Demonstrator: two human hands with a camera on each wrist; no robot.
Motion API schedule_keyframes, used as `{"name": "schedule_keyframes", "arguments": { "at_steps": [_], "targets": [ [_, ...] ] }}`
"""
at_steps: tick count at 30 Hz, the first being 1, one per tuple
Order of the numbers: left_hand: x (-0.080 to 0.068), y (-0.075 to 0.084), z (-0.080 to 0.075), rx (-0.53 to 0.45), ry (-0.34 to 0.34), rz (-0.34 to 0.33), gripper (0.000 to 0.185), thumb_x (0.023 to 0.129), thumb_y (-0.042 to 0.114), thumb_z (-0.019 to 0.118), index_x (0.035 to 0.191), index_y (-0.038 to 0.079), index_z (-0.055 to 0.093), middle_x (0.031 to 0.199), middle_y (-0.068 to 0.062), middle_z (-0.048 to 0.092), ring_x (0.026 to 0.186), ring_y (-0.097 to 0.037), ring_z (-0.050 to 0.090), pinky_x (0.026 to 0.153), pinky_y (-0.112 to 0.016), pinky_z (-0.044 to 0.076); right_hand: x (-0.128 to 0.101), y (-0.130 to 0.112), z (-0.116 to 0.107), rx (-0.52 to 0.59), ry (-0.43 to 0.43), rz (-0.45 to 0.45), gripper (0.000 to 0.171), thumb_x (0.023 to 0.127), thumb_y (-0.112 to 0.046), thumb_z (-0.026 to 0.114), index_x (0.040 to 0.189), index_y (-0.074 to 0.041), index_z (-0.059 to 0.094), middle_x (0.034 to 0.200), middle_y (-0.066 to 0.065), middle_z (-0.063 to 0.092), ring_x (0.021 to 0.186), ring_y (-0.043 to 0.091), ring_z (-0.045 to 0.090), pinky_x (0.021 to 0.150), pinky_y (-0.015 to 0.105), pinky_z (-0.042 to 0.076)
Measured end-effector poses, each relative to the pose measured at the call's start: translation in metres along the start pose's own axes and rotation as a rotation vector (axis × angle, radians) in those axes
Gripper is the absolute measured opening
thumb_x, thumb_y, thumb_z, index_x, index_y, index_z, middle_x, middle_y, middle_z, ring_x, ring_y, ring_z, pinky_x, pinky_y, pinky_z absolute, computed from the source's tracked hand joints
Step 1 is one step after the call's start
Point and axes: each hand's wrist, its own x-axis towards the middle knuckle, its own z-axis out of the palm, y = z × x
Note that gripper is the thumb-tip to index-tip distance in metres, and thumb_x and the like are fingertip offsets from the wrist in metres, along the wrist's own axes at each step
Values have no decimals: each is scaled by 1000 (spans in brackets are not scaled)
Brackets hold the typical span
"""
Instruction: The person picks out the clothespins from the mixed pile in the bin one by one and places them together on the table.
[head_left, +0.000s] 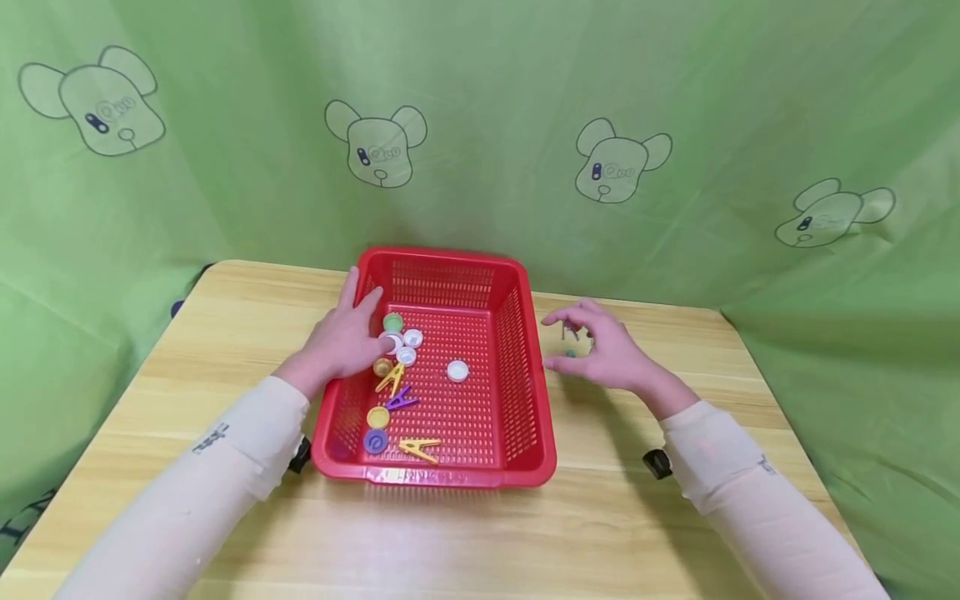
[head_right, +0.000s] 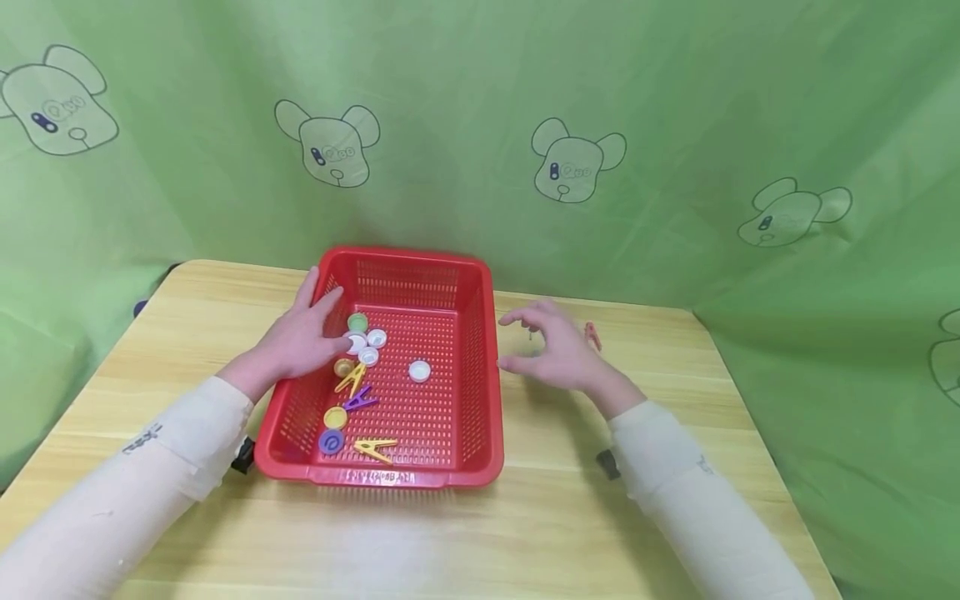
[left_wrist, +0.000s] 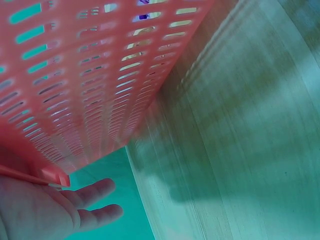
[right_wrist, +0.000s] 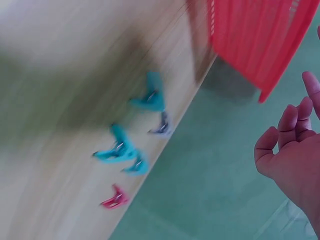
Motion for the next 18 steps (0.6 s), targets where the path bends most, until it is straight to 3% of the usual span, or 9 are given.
{"name": "schedule_keyframes", "arguments": {
  "at_steps": [4,10,14,18],
  "targets": [
    [0,0,0,6,-1,3,85,91,28,67,160,6,21,164,-5,-23,132,-49,41,84,-54,55,6,-16,6,20,-35,-51,54,74,-27,89,122,-14,68,103,0,53,97,20,46,80,42,43],
    [3,-2,1,10,3,4,85,91,28,67,160,7,21,163,-4,-24,133,-50,40,86,-55,54,14,-39,15,30,-113,-122,54,73,-30,89,121,-18,67,105,7,55,99,21,49,81,44,46],
    [3,-3,2,20,1,2,86,91,29,67,160,7,21,163,-4,-25,133,-50,40,88,-56,53,19,-52,23,36,-162,-149,53,73,-29,90,120,-22,67,109,1,55,103,27,51,84,45,48],
    [3,-3,2,24,1,-1,86,91,29,67,160,7,21,163,-5,-24,132,-50,41,89,-56,52,22,-62,31,62,-197,-184,55,72,-29,90,120,-22,67,109,-5,53,107,22,50,89,50,48]
  ]
}}
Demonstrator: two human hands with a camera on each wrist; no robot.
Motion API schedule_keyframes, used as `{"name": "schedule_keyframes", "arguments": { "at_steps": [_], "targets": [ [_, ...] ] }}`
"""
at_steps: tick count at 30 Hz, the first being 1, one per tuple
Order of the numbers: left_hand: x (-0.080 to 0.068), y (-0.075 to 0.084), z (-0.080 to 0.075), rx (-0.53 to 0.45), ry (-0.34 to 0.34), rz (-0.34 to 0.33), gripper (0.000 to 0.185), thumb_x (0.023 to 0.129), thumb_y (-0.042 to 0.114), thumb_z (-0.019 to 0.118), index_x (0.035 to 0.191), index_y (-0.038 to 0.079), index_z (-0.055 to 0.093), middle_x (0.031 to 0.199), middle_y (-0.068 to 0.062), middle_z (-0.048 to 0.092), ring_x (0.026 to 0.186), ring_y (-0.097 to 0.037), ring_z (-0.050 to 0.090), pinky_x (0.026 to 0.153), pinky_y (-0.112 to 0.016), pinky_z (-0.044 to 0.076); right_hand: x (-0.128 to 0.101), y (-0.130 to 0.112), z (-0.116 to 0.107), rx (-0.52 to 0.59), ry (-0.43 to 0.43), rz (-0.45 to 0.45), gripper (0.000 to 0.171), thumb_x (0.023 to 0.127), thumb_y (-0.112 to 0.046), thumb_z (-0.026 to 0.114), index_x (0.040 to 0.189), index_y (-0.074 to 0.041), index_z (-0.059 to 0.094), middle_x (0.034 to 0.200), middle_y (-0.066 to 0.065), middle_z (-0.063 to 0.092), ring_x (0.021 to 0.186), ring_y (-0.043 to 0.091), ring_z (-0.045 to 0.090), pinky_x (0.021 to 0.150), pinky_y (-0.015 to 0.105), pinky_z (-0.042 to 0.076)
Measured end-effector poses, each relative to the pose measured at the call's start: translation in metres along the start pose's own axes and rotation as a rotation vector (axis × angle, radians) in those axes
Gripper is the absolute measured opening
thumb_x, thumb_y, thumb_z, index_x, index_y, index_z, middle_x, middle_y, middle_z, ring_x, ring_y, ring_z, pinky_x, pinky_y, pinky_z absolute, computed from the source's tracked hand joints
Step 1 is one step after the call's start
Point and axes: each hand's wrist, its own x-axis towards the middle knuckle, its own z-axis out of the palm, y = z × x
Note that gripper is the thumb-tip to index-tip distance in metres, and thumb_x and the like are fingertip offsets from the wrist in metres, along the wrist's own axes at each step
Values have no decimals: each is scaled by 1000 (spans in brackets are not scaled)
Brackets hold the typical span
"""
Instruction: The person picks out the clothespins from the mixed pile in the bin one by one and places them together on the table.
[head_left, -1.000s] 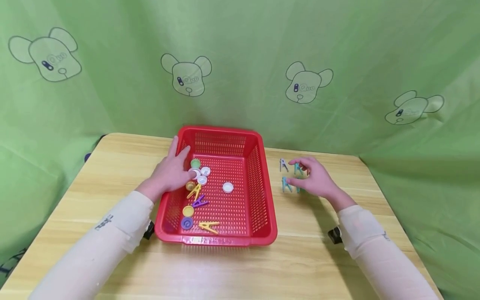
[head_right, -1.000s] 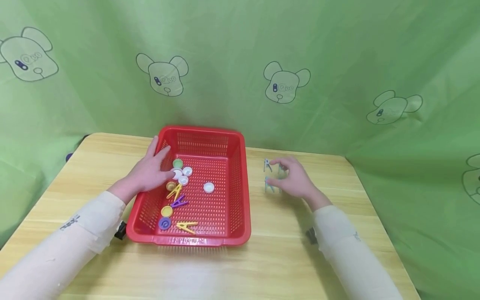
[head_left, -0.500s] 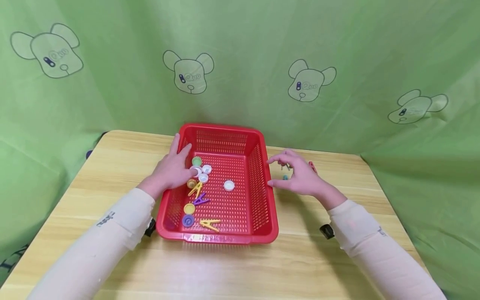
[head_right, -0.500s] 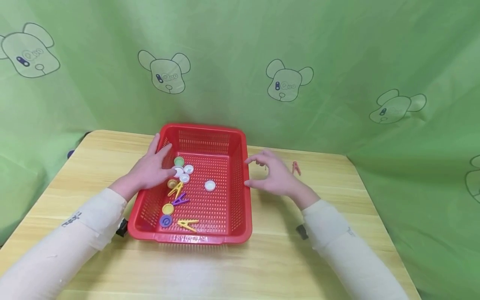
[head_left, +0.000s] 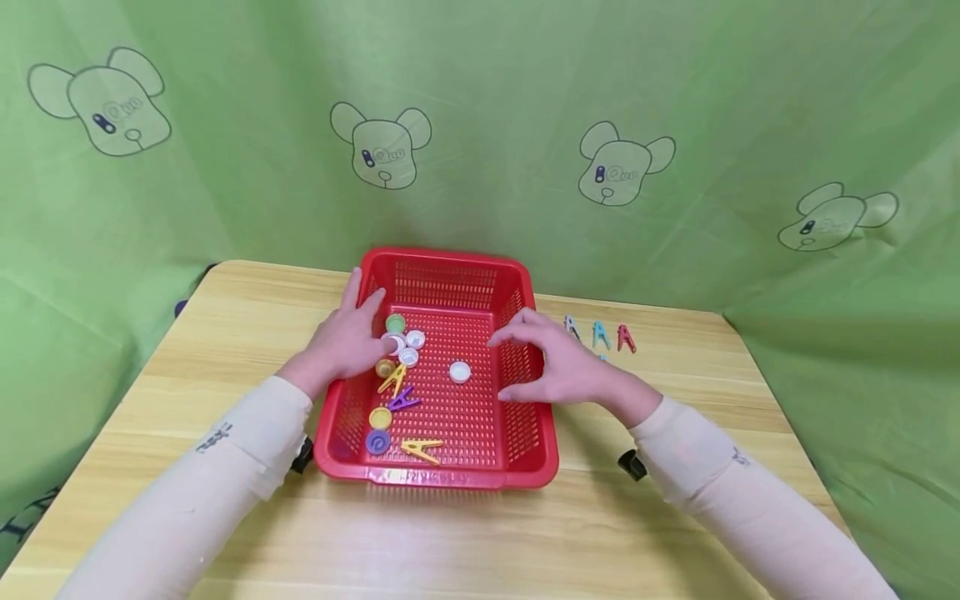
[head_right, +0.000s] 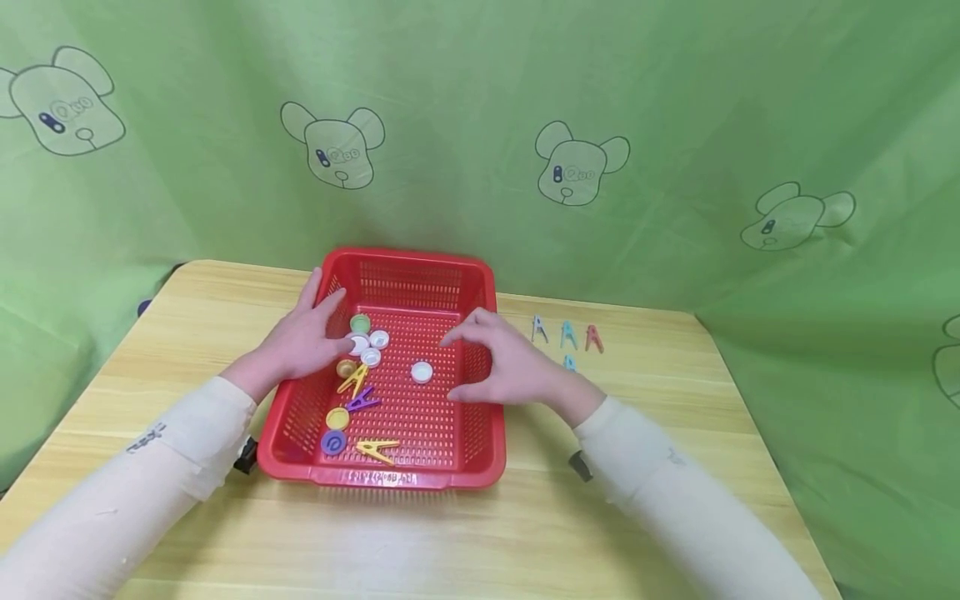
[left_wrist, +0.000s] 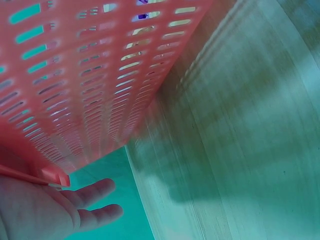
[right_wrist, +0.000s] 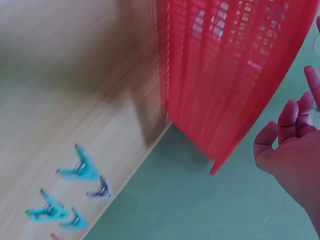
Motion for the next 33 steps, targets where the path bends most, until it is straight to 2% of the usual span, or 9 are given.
{"name": "schedule_keyframes", "arguments": {
  "at_steps": [3,8,14,20,23,28,33],
  "targets": [
    [0,0,0,-10,2,-1,85,91,29,67,160,7,21,163,-4,-25,133,-50,40,87,-56,54,5,-7,6,21,-34,-16,56,72,-30,91,122,-21,66,109,-6,52,105,14,49,89,47,49],
    [-1,0,0,-20,-2,-3,85,91,29,67,160,8,21,163,-3,-25,134,-50,38,85,-55,55,15,-17,17,6,-98,-3,57,72,-30,91,123,-27,65,110,-10,51,108,10,47,90,38,49],
    [-2,1,0,-33,0,-3,85,91,28,67,160,8,21,164,-4,-23,133,-50,39,83,-55,55,26,-29,26,-18,-156,-12,58,71,-37,89,123,-28,66,110,-12,51,108,8,47,91,35,50],
    [-1,1,0,-24,4,8,85,91,28,67,160,7,21,164,-6,-23,133,-50,39,84,-55,55,37,-38,35,-28,-227,-16,60,71,-36,90,125,-28,65,108,-13,50,108,5,46,86,27,51],
    [-1,1,0,-21,3,9,85,91,28,67,160,7,22,164,-7,-22,133,-50,40,84,-54,55,41,-41,40,-32,-257,-26,62,71,-34,90,127,-25,65,107,-13,50,106,5,46,84,27,52],
    [0,1,-1,-25,3,2,85,91,29,67,160,8,21,164,-6,-23,132,-49,41,83,-53,56,46,-44,48,-29,-291,-41,64,71,-32,91,130,-24,65,105,-12,49,103,11,48,80,35,54],
    [0,0,0,-14,7,10,86,91,30,68,160,7,22,163,-5,-24,132,-49,41,87,-54,54,50,-44,57,-57,-332,-49,65,72,-33,91,130,-28,64,108,-10,51,109,17,49,87,35,52]
  ]
}}
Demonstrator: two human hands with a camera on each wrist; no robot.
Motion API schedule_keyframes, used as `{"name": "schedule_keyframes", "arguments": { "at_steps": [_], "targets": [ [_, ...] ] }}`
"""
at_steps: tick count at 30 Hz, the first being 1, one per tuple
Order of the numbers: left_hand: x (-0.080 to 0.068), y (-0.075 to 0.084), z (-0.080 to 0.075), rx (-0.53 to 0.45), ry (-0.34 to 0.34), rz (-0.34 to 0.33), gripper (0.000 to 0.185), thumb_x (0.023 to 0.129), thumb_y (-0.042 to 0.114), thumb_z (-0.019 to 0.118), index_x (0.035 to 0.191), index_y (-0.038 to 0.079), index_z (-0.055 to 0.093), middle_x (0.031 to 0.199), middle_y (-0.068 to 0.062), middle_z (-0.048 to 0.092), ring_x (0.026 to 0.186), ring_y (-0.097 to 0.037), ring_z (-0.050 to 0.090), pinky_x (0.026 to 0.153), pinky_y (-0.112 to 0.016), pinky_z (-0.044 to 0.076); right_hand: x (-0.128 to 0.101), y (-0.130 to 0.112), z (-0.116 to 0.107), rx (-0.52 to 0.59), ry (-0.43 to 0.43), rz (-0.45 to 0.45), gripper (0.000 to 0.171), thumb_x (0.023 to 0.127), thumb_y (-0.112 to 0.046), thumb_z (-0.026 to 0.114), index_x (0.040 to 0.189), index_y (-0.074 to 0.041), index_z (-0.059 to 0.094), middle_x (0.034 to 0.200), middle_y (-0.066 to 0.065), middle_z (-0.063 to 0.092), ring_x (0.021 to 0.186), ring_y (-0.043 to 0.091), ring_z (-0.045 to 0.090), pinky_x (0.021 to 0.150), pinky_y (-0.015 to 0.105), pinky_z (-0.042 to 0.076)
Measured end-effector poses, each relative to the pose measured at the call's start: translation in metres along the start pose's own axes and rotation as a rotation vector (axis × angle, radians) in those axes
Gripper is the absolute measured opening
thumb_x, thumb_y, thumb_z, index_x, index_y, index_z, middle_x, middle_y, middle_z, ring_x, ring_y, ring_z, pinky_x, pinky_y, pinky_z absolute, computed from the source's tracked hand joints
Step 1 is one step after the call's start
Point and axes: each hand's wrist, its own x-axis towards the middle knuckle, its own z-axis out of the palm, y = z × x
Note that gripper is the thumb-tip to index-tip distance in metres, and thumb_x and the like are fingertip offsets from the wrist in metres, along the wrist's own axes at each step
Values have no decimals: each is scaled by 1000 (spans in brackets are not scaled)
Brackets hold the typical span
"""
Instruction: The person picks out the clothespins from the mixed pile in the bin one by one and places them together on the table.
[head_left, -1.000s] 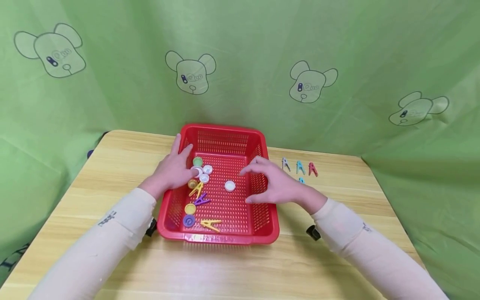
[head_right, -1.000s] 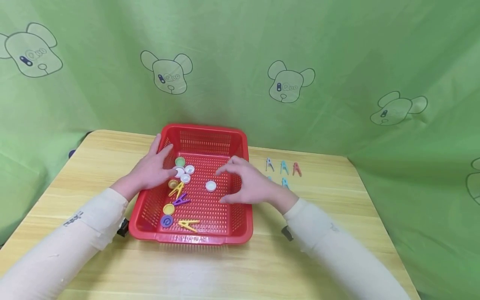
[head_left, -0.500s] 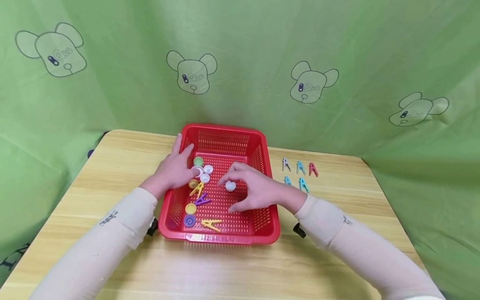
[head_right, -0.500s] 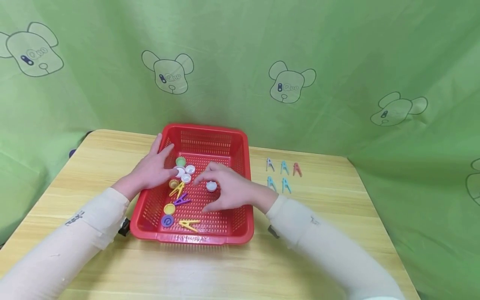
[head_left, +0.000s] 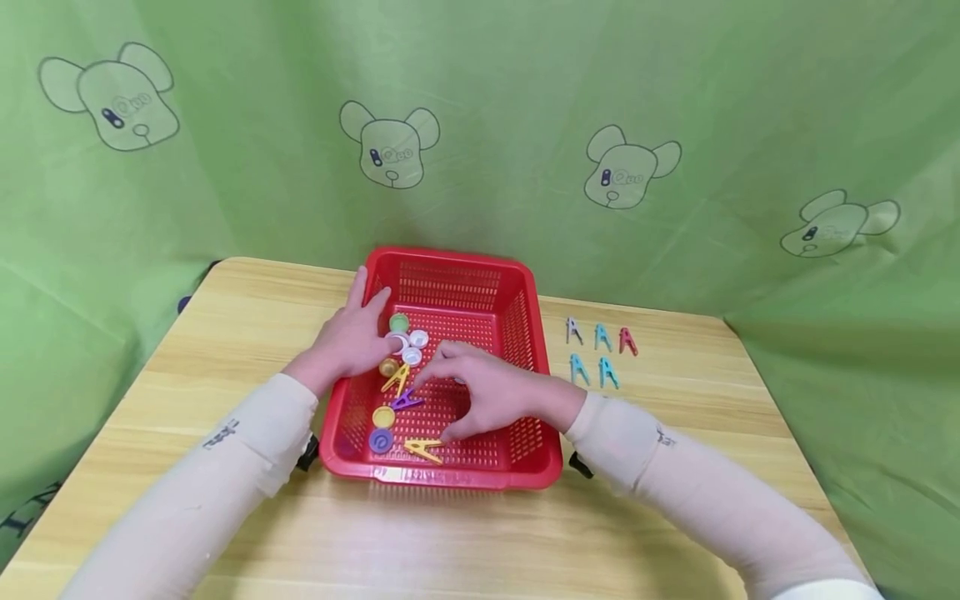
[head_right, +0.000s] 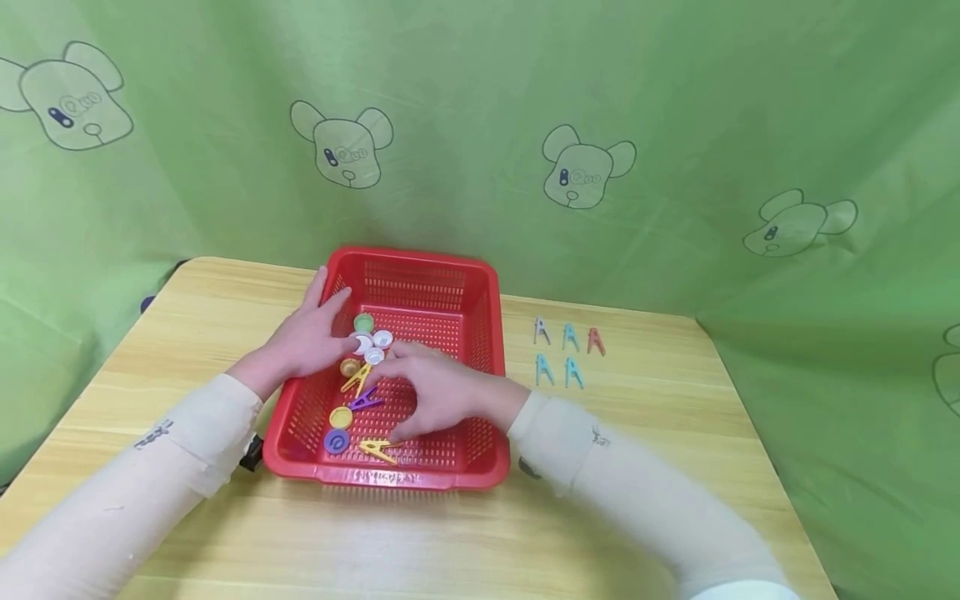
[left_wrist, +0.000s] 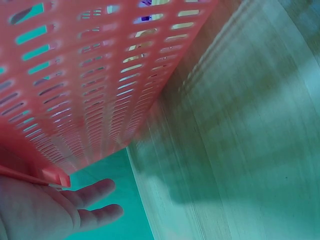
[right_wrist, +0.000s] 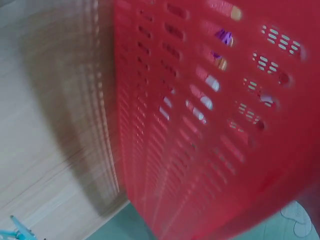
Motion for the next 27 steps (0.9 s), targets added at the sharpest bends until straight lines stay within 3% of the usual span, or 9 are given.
{"name": "schedule_keyframes", "arguments": {
  "at_steps": [8,17,27],
  "targets": [
    [-1,-1,3,-6,1,4,85,91,30,67,159,7,22,163,-5,-25,131,-50,42,86,-54,55,8,0,13,-29,-61,4,65,72,-28,90,132,-22,65,118,-2,55,114,10,45,96,30,46],
    [-1,-1,2,-14,0,1,85,91,30,67,160,7,21,163,-4,-25,131,-49,43,84,-52,56,12,8,24,-39,-81,7,67,72,-30,91,133,-23,65,118,0,56,113,10,46,99,32,44],
    [0,-1,-2,11,-4,8,86,91,33,65,160,6,21,162,-5,-28,130,-51,42,94,-57,50,12,13,33,-45,-129,18,68,73,-33,90,135,-26,63,118,-3,55,114,7,43,99,31,43]
  ]
}}
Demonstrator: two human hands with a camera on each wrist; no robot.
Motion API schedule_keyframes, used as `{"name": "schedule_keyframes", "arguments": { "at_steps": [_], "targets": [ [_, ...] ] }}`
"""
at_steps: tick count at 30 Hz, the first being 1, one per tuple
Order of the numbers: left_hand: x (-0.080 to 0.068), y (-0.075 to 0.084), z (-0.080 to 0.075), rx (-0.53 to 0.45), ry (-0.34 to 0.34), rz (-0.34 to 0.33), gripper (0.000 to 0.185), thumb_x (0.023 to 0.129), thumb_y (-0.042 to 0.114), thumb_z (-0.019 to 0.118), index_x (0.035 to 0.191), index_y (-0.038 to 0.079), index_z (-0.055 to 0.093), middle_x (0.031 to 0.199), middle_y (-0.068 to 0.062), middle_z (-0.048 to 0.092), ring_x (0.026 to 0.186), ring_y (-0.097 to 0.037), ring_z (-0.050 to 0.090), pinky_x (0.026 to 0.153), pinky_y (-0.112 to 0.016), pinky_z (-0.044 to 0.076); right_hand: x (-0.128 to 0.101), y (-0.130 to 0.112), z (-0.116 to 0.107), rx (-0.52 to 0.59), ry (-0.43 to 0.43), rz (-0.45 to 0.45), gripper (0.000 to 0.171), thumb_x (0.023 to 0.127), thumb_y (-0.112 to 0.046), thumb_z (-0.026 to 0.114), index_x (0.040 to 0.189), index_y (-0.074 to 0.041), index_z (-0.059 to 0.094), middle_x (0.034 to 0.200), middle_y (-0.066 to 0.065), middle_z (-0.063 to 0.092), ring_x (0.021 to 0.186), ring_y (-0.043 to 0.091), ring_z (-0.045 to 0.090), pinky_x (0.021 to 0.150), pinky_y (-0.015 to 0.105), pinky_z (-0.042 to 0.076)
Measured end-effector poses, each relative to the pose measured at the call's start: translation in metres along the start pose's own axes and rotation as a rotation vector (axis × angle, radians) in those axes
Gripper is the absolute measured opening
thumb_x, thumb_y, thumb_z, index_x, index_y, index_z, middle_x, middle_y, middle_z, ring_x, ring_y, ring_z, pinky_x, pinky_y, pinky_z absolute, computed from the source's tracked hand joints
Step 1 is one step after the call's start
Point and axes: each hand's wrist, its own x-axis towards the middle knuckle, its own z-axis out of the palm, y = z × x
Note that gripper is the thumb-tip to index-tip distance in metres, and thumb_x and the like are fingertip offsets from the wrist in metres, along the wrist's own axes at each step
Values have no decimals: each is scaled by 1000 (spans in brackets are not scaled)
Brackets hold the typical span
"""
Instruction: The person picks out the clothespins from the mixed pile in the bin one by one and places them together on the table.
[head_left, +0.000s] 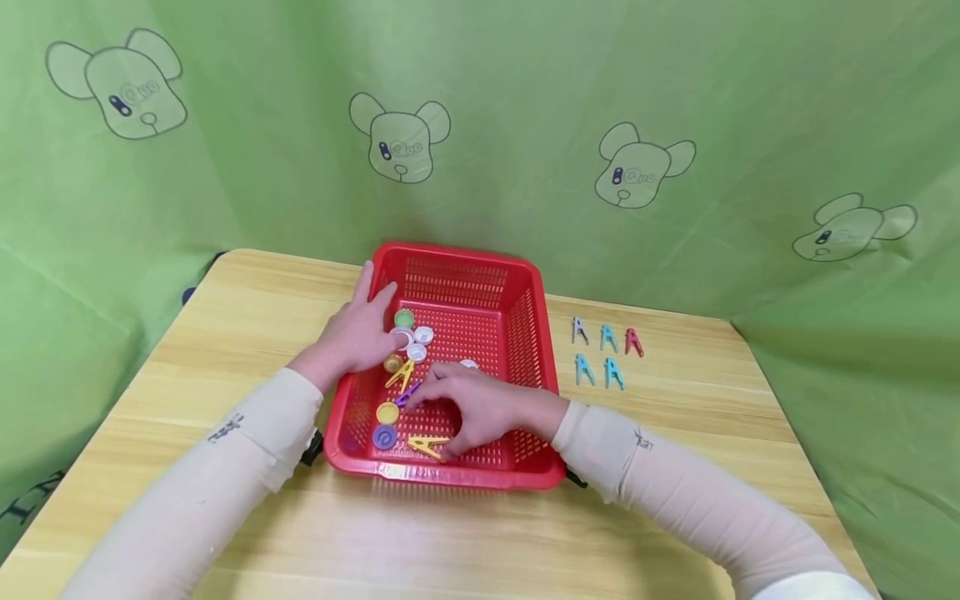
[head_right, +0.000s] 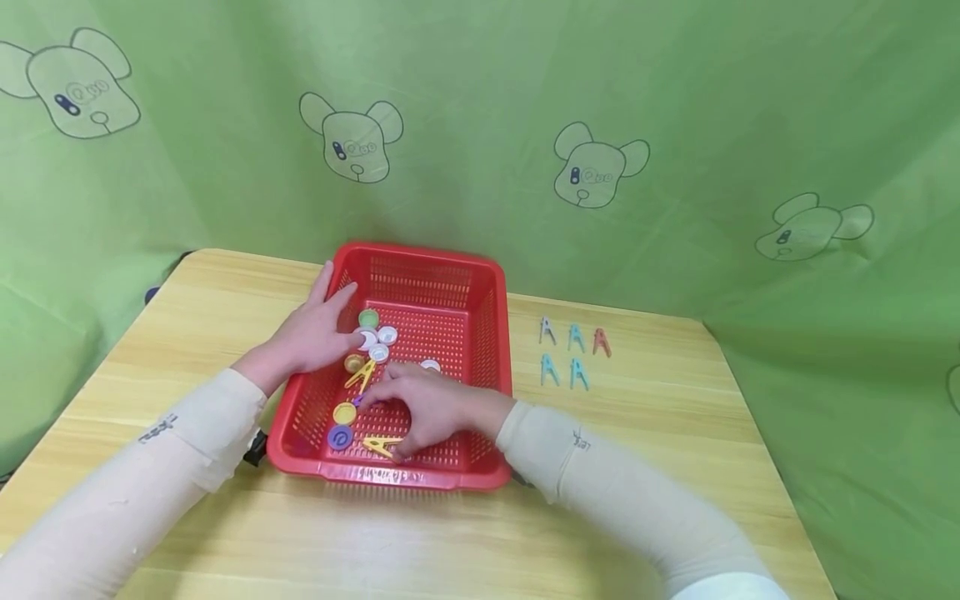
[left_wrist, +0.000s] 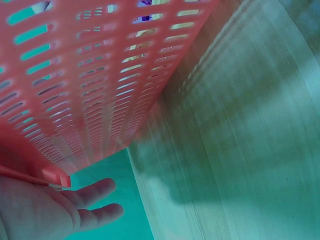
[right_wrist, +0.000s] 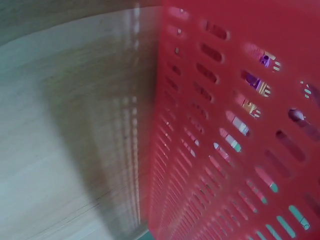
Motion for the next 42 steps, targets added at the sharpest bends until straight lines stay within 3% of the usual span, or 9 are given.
{"name": "schedule_keyframes", "arguments": {
  "at_steps": [6,10,16,23,29,42],
  "targets": [
    [2,2,-2,-5,0,-1,86,91,32,66,160,6,21,161,-4,-28,129,-51,43,89,-55,53,1,2,2,-16,-26,2,70,70,-32,92,135,-30,63,112,-3,53,111,13,47,93,27,45],
    [3,3,-3,-14,-2,-4,85,92,31,66,160,7,21,162,-3,-28,130,-50,43,87,-54,54,1,4,4,-55,-57,18,71,70,-33,92,135,-34,64,109,-5,51,107,11,45,89,25,46],
    [4,3,-3,-17,-2,-6,85,92,31,66,160,8,21,162,-2,-27,131,-50,42,88,-54,54,1,6,6,-80,-91,37,68,71,-31,92,133,-40,64,112,-9,51,107,7,44,91,26,46],
    [2,2,-2,-43,2,-20,84,92,30,67,160,9,22,163,-2,-25,131,-47,44,80,-51,57,3,6,7,-117,-135,36,66,74,-31,90,133,-42,63,117,-10,51,108,8,44,91,29,47],
    [-1,0,0,-33,-1,-25,84,92,30,67,160,8,23,163,-4,-25,129,-49,44,84,-54,55,6,7,11,-142,-150,12,63,76,-34,89,132,-43,63,120,-11,52,113,8,44,97,32,45],
    [2,1,0,7,-2,-7,84,91,32,66,159,6,23,163,-7,-24,127,-49,47,91,-56,52,7,7,14,-153,-146,-19,61,77,-33,87,131,-45,63,115,-12,51,106,7,45,92,31,45]
  ]
}}
